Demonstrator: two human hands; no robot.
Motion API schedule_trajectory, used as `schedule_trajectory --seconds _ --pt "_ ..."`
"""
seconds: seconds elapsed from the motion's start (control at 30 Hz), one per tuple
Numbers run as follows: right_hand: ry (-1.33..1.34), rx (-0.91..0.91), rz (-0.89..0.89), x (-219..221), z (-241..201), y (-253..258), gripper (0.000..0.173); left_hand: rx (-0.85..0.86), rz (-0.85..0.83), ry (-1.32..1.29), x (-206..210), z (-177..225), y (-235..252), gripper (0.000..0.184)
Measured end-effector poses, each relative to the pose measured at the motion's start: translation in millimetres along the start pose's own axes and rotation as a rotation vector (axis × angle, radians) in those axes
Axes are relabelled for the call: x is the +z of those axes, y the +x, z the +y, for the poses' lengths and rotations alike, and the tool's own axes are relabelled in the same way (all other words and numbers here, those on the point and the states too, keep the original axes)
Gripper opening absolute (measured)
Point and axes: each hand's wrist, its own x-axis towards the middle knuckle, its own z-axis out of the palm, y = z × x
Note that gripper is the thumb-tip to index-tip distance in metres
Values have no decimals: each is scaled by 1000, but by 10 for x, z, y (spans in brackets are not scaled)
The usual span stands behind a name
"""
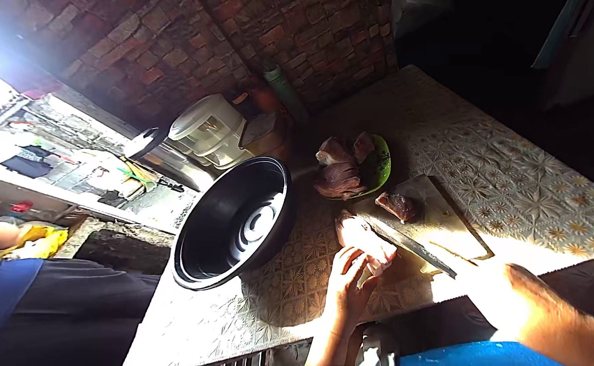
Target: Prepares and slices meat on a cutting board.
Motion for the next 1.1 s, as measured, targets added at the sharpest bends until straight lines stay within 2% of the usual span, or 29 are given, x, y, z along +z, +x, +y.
schedule_trajectory --seconds 0.03,0.1,0.13,0.2,0.23,0.4,0.67,0.77,0.97,1.1 --pt "71 59 -143 -146 -96 11 39 3 20 -7 33 -2 -4 29" --pt "33 81 -202 -242 -214 23 46 23 69 2 97 3 4 28" --pt "-23 68 -142 -215 -255 8 49 35 87 13 123 9 13 28" --pt "-155 -64 89 -29 -233 -26 58 55 121 60 179 29 26 28" --pt "-188 -99 120 5 -239 -36 59 55 136 90 204 50 34 29" --pt "-257 -114 98 29 -316 -60 57 53 174 152 279 176 97 26" --pt "-305 -139 90 -32 -363 -102 52 96 163 127 280 117 110 26" --pt "-331 -109 35 -29 -413 -53 53 83 146 110 272 105 112 26" --pt "-344 -21 -183 -30 -479 59 68 49 107 97 252 87 93 27" --pt "-358 11 -255 62 -525 117 76 45 100 85 260 77 84 27"
